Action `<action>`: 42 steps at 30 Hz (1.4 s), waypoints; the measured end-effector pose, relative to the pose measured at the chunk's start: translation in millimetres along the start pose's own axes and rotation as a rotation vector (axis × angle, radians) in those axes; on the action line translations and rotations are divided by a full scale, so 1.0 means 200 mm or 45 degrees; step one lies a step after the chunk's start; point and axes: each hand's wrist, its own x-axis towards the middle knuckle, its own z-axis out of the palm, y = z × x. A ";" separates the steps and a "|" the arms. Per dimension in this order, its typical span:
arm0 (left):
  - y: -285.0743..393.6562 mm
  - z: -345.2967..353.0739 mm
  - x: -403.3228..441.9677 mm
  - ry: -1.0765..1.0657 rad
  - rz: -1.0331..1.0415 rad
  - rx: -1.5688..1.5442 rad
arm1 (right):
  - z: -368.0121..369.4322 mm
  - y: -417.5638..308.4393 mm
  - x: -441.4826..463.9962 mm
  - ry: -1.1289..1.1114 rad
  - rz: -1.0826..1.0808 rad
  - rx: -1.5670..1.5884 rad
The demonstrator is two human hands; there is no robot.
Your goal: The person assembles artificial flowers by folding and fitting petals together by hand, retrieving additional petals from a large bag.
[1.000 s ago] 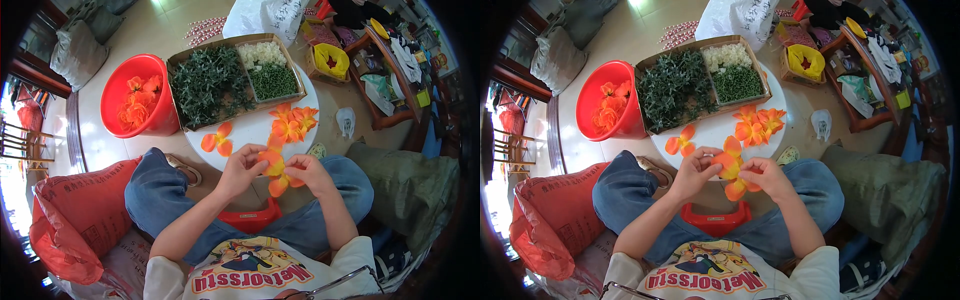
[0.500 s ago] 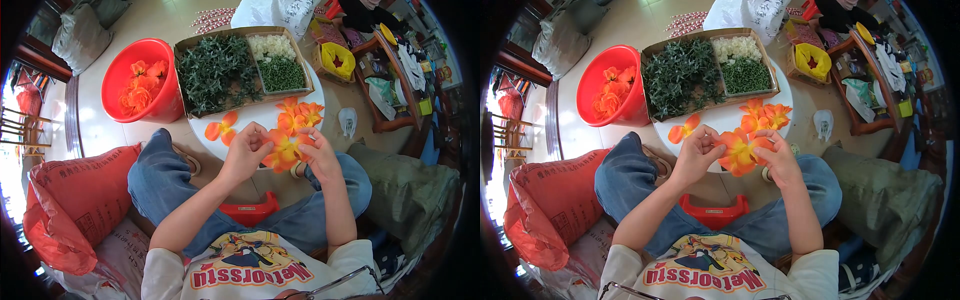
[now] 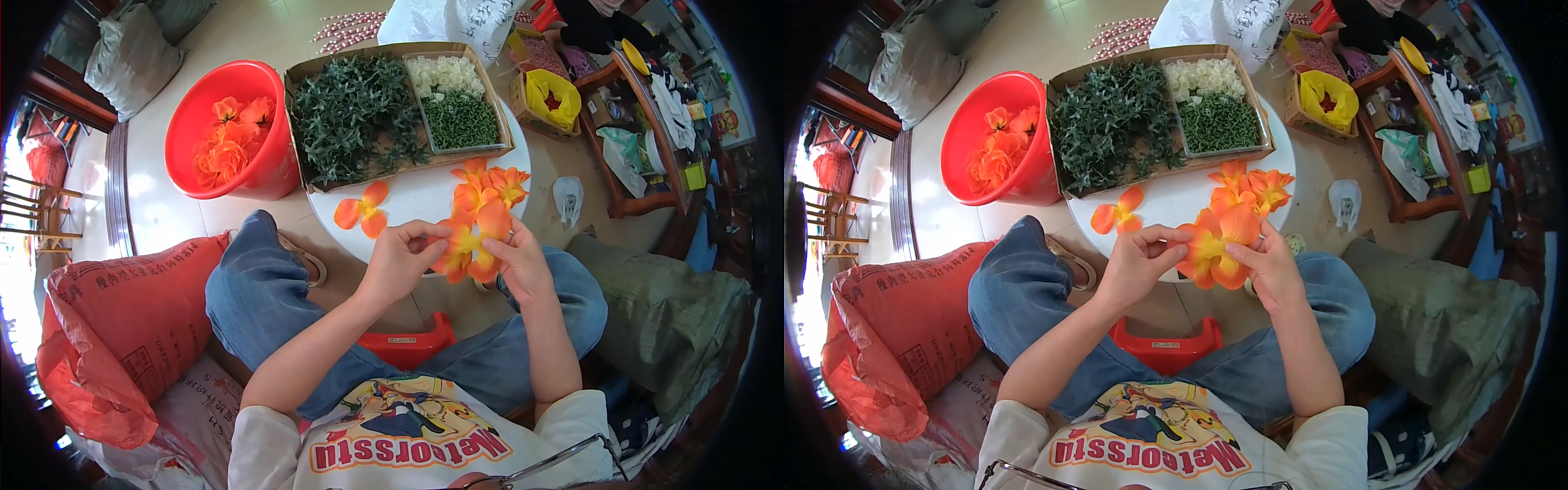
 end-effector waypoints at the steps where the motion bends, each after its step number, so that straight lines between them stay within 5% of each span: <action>1: 0.00 0.00 -0.01 -0.004 -0.011 0.024 | 0.00 0.00 0.00 -0.002 -0.007 -0.027; 25: -0.08 -0.07 -0.05 0.105 0.079 0.535 | -0.04 0.11 0.05 -0.007 0.039 -0.283; 42: -0.12 -0.06 -0.05 0.047 -0.060 0.230 | -0.04 -0.02 0.13 -0.149 0.076 -0.584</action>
